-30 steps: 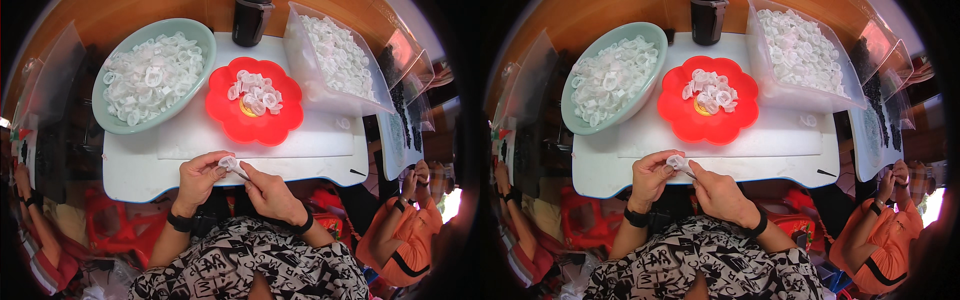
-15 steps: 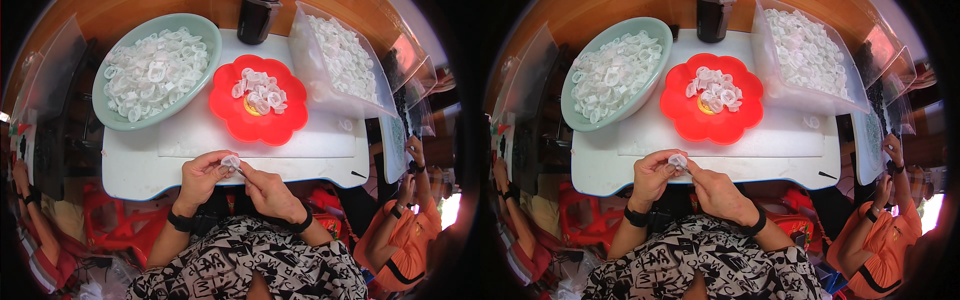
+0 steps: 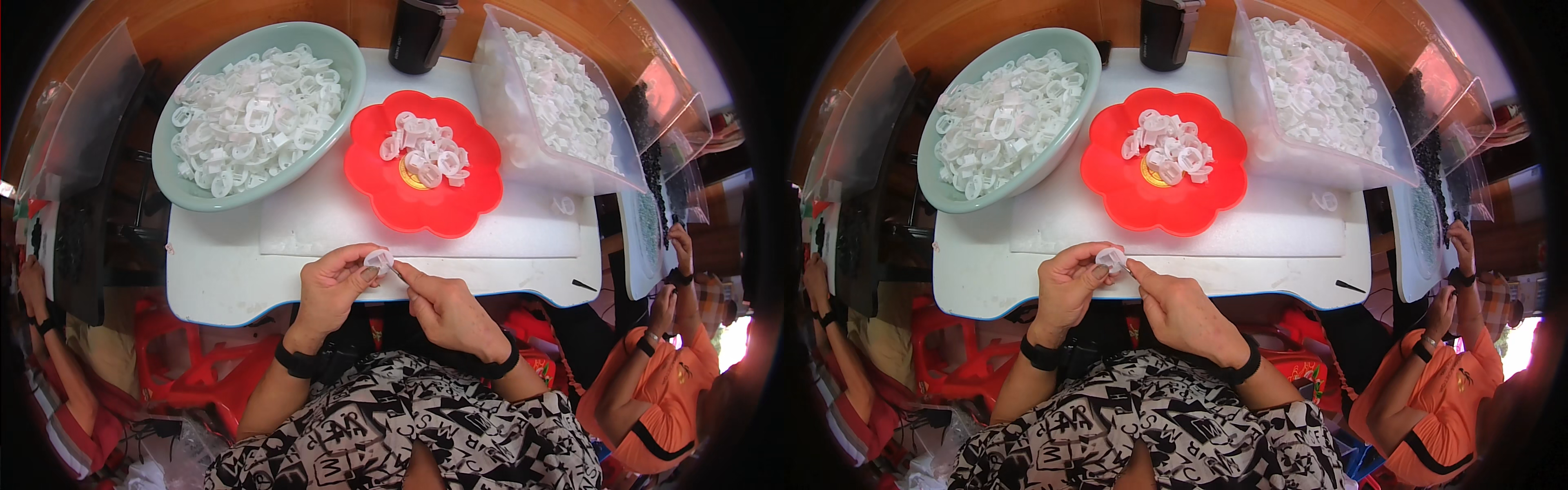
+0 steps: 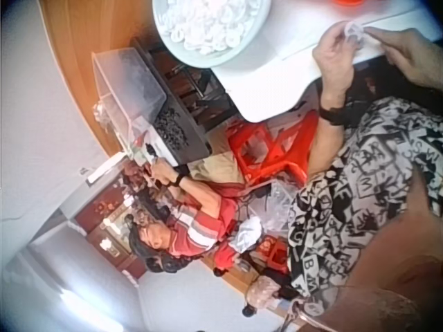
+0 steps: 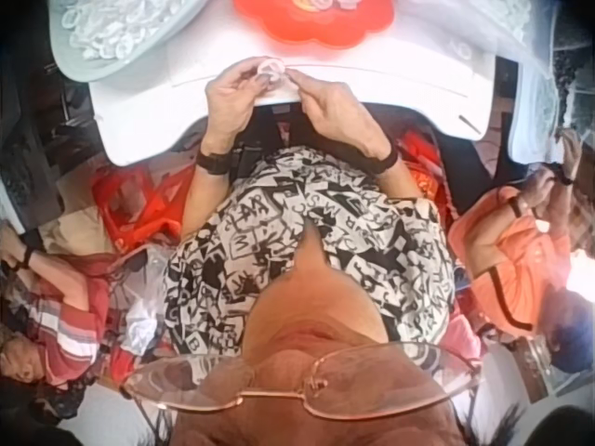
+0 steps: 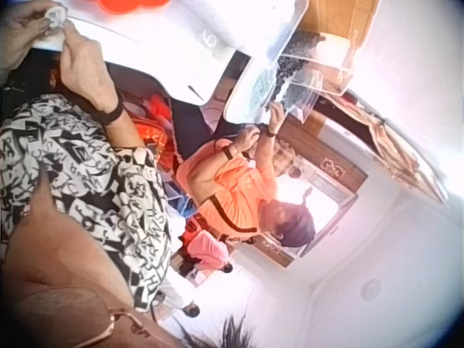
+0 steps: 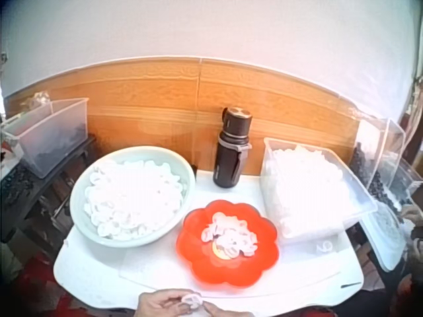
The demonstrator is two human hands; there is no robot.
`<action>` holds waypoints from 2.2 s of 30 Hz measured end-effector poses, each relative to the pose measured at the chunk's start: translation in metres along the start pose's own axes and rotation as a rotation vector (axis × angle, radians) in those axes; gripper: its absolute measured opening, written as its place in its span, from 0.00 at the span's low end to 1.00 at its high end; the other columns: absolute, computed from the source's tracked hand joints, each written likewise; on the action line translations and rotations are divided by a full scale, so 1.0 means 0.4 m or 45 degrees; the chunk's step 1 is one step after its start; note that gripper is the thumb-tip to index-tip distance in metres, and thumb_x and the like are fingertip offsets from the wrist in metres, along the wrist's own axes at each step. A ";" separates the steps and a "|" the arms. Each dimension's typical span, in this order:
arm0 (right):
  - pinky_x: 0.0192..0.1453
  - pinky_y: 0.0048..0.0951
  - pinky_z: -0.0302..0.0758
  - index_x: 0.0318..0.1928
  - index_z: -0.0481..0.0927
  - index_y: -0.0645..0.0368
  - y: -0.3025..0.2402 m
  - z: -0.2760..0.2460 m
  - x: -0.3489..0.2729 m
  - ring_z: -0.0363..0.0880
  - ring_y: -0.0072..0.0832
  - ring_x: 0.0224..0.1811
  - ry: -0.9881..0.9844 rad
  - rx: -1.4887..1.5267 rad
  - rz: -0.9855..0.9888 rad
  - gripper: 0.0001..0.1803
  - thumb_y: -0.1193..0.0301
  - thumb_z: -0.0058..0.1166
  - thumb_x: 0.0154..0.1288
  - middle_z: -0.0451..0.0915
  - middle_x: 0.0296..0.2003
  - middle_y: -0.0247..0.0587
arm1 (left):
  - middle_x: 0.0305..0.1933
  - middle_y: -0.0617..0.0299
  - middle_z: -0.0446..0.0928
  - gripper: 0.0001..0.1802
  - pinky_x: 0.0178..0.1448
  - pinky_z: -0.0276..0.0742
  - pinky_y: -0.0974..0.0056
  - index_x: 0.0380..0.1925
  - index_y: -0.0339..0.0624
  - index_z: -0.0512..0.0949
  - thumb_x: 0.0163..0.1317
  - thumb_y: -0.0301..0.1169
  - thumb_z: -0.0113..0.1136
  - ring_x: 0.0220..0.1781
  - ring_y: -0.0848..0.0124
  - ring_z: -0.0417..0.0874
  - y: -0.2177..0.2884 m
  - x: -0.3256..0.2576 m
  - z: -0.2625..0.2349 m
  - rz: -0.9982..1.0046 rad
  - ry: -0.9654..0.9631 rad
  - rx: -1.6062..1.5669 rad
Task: Processing small white plastic shoe components using a manual hook tool to clear holes.
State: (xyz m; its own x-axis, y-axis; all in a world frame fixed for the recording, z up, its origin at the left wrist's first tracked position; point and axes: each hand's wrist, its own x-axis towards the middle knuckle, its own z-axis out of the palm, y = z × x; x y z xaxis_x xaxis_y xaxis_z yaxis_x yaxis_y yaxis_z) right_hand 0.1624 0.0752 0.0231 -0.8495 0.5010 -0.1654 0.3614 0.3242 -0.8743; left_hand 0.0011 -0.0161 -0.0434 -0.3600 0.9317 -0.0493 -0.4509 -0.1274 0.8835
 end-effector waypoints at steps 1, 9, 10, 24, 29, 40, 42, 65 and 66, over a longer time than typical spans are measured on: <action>0.37 0.41 0.73 0.59 0.66 0.67 0.001 -0.001 -0.003 0.77 0.53 0.31 0.016 -0.040 -0.015 0.25 0.82 0.43 0.57 0.76 0.29 0.61 | 0.46 0.50 0.79 0.17 0.44 0.78 0.70 0.48 0.28 0.74 0.58 0.23 0.60 0.38 0.72 0.80 0.000 0.000 0.001 0.008 0.001 0.023; 0.37 0.34 0.73 0.60 0.66 0.64 0.011 0.008 -0.005 0.77 0.44 0.28 0.072 -0.150 -0.064 0.28 0.82 0.43 0.56 0.76 0.27 0.54 | 0.47 0.50 0.78 0.18 0.45 0.78 0.69 0.48 0.28 0.73 0.58 0.23 0.60 0.40 0.72 0.80 -0.002 0.000 0.004 0.039 -0.014 0.047; 0.37 0.34 0.73 0.60 0.66 0.65 0.010 0.008 -0.004 0.77 0.44 0.28 0.063 -0.146 -0.052 0.27 0.82 0.43 0.56 0.76 0.27 0.55 | 0.47 0.50 0.78 0.17 0.46 0.78 0.69 0.48 0.28 0.73 0.58 0.23 0.60 0.40 0.72 0.80 -0.003 -0.001 0.005 0.045 -0.011 0.044; 0.36 0.46 0.72 0.56 0.66 0.69 0.005 0.023 0.004 0.76 0.56 0.32 0.068 -0.102 -0.055 0.23 0.82 0.43 0.58 0.76 0.28 0.63 | 0.48 0.51 0.77 0.16 0.47 0.79 0.69 0.48 0.30 0.74 0.60 0.23 0.58 0.44 0.70 0.80 -0.007 -0.007 0.004 0.075 -0.009 0.107; 0.36 0.42 0.73 0.57 0.66 0.69 0.002 0.017 0.013 0.77 0.53 0.31 0.010 -0.182 -0.011 0.25 0.82 0.43 0.56 0.76 0.29 0.61 | 0.51 0.50 0.75 0.14 0.51 0.78 0.66 0.48 0.29 0.74 0.61 0.20 0.56 0.47 0.68 0.80 -0.004 -0.009 0.014 0.132 0.004 0.147; 0.33 0.46 0.71 0.50 0.71 0.66 0.000 -0.029 0.058 0.76 0.56 0.30 -0.278 -0.435 0.049 0.18 0.80 0.43 0.57 0.75 0.25 0.61 | 0.50 0.50 0.75 0.13 0.52 0.77 0.67 0.45 0.28 0.75 0.59 0.16 0.54 0.47 0.68 0.79 -0.018 -0.011 0.009 0.262 -0.031 0.476; 0.33 0.43 0.72 0.51 0.72 0.63 0.012 -0.031 0.064 0.75 0.56 0.29 -0.269 -0.333 -0.020 0.19 0.80 0.42 0.58 0.75 0.25 0.61 | 0.50 0.51 0.75 0.13 0.52 0.77 0.68 0.46 0.28 0.74 0.60 0.16 0.54 0.47 0.68 0.79 -0.015 -0.011 0.012 0.269 -0.021 0.468; 0.28 0.23 0.67 0.54 0.73 0.60 0.027 0.067 0.017 0.68 0.19 0.20 0.022 0.238 0.182 0.17 0.75 0.38 0.68 0.72 0.17 0.34 | 0.44 0.52 0.76 0.15 0.47 0.80 0.67 0.49 0.27 0.71 0.61 0.14 0.51 0.42 0.69 0.80 -0.009 -0.010 0.028 0.165 0.036 0.115; 0.28 0.23 0.67 0.54 0.73 0.60 0.030 0.067 0.019 0.68 0.19 0.20 0.021 0.238 0.183 0.17 0.75 0.38 0.68 0.72 0.17 0.34 | 0.44 0.52 0.76 0.15 0.47 0.80 0.67 0.49 0.27 0.71 0.61 0.14 0.51 0.42 0.69 0.80 -0.011 -0.010 0.027 0.164 0.037 0.114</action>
State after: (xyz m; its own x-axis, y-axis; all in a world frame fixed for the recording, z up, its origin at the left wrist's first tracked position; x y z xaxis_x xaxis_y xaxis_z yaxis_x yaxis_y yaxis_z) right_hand 0.1502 0.0614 -0.0009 -0.7876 0.5447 -0.2881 0.3994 0.0954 -0.9118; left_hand 0.0133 -0.0155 -0.0421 -0.4342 0.8992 0.0547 -0.3253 -0.2131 0.9213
